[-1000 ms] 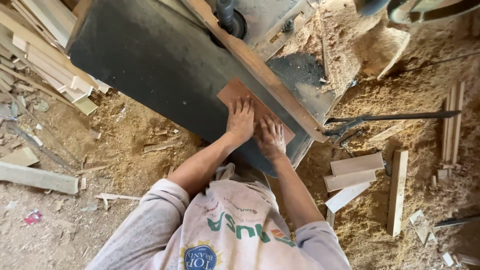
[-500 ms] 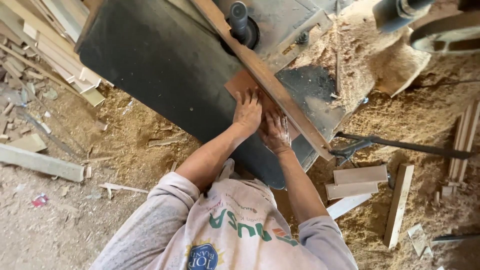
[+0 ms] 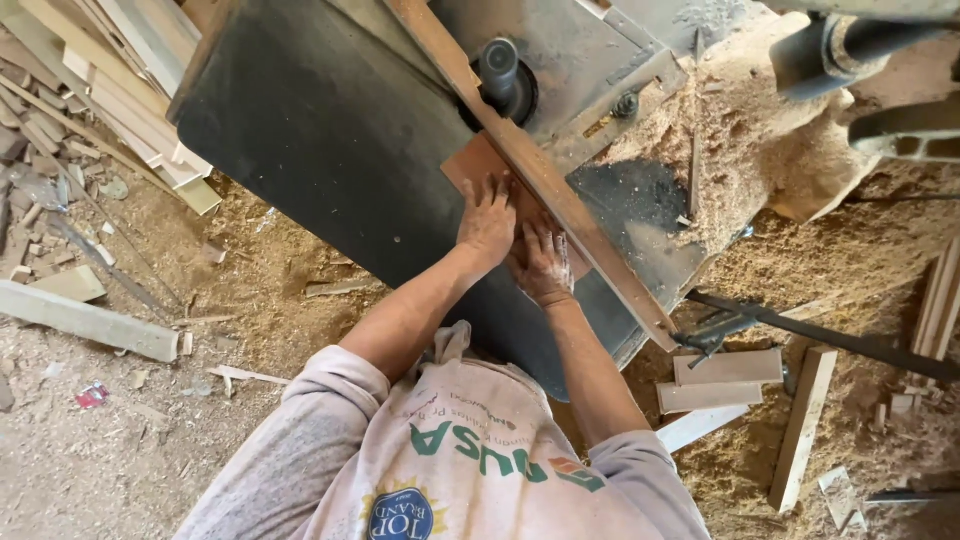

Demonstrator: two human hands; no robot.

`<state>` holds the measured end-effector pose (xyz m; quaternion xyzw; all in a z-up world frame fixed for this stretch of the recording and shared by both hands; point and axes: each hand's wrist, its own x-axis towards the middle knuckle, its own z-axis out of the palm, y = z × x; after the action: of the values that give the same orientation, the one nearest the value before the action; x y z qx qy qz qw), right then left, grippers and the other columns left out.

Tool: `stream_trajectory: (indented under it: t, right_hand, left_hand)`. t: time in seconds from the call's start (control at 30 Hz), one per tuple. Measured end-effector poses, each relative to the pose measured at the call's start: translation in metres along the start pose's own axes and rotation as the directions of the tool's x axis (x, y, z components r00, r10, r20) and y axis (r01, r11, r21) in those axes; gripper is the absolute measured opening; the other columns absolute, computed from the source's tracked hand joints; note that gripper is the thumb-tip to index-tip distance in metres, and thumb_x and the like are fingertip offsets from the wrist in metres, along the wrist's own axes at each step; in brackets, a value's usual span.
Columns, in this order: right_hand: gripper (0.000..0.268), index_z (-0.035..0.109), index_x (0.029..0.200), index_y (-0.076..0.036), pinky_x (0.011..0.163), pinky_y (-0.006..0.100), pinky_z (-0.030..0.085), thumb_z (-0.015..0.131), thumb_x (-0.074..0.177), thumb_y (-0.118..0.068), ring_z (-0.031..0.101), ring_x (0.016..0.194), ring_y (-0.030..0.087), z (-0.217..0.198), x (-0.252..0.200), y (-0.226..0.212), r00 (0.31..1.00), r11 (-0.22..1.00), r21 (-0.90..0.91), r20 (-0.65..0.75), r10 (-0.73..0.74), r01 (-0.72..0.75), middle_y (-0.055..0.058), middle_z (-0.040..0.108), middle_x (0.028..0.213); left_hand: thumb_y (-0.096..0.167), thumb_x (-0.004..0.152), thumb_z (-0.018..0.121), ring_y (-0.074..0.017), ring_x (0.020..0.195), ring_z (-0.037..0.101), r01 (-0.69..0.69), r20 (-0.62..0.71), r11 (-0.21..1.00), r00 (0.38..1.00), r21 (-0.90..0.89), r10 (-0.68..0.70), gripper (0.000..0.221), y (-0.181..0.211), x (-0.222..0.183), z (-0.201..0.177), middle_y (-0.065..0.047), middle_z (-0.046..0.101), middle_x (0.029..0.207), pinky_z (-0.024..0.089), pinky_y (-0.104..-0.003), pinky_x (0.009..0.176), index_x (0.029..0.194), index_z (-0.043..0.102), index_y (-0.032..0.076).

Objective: Shaping small wooden blocks using a stationary spindle sander machine

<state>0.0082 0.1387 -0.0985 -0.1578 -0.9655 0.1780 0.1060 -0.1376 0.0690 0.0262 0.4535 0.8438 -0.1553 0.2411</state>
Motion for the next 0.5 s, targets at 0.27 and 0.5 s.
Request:
stream_trajectory:
  t: [0.27,0.5]
  right_hand:
    - [0.078,0.057,0.140,-0.009,0.119,0.056,0.036,0.078,0.077,-0.048,0.042,0.141,0.042,0.004,0.021,-0.011,1.000,0.999,0.029,0.005,0.025,-0.025,0.014,0.048,0.143]
    - [0.077,0.059,0.138,-0.008,0.120,0.055,0.034,0.082,0.073,-0.044,0.041,0.144,0.041,0.015,0.041,-0.018,0.999,0.998,0.059,-0.046,-0.006,0.009,0.014,0.050,0.141]
  left_hand:
    - [0.013,0.106,0.038,-0.0399,0.153,0.020,-0.013,-0.022,0.998,1.000,-0.055,0.012,0.050,-0.021,0.009,-0.003,-0.018,0.019,0.168,0.012,-0.068,0.119,0.156,0.040,0.008]
    - [0.013,0.105,0.042,-0.0401,0.153,0.021,-0.022,-0.018,0.999,1.000,-0.032,0.021,0.052,-0.043,0.015,-0.015,-0.018,0.022,0.168,0.012,-0.067,0.119,0.156,0.039,0.006]
